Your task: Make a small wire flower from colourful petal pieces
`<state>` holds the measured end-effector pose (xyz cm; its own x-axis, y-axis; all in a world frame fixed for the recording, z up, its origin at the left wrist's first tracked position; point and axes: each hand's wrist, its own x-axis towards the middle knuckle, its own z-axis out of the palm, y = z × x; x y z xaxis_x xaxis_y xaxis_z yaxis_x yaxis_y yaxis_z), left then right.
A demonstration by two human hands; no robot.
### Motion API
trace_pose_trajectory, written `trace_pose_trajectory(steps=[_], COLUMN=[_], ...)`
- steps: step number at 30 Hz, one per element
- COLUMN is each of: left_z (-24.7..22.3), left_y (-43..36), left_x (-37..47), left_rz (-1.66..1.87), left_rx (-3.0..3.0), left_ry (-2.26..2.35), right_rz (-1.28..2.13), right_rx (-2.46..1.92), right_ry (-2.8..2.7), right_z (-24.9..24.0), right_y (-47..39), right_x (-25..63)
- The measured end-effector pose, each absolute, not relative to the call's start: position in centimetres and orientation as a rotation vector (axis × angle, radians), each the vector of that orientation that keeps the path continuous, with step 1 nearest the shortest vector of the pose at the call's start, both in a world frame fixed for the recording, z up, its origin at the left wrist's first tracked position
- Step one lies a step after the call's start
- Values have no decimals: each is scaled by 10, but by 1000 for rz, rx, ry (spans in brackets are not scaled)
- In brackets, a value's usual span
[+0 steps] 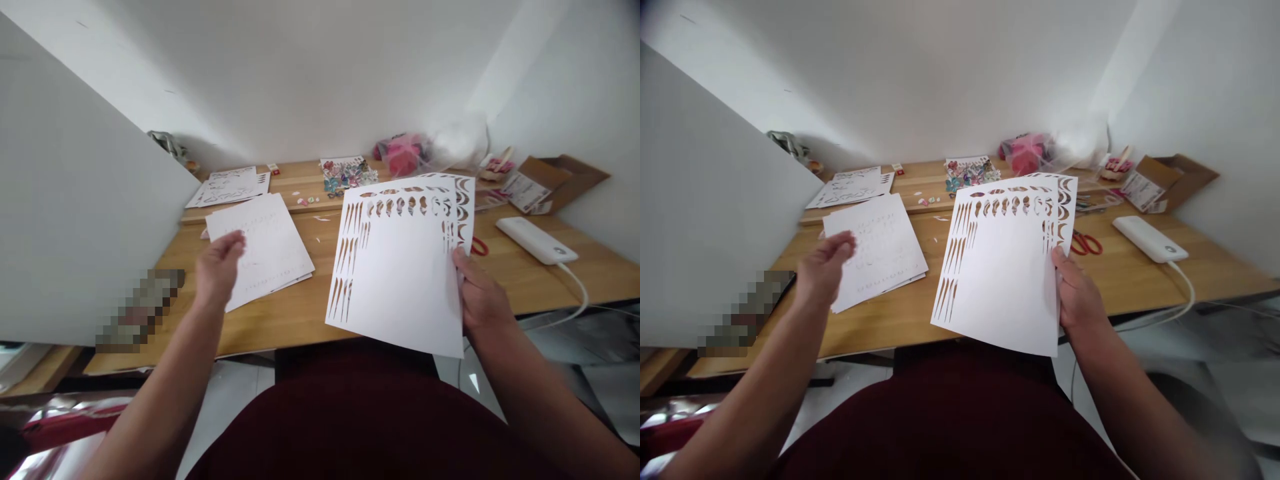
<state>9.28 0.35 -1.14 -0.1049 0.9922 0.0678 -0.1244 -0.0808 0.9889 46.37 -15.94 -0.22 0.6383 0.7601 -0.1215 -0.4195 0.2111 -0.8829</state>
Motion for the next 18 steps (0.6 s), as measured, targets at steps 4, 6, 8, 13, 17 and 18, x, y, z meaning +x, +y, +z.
trace_pose_trajectory(steps=[4,6,8,13,17,18], left_z=[-9,-8,-7,-8,-13,-14], left_y=[-42,-61,-73,-81,-80,-80], left_x=[146,167,181,189,187,187], left_rz=[1053,909,817,888,961,981], left_rx=[1168,1059,1025,1059,971,939], left_ry=[894,809,761,749,773,780], right_rz=[912,933,962,949,951,955], right_rx=[-1040,-1057,-1077,-1116,-1134,-1136], right_ry=[-424,-403,-376,-366,-345,-341], right_z=[5,8,9,6,4,5], right_y=[-155,-154,-154,-154,-152,-152], right_x=[451,446,443,441,438,437])
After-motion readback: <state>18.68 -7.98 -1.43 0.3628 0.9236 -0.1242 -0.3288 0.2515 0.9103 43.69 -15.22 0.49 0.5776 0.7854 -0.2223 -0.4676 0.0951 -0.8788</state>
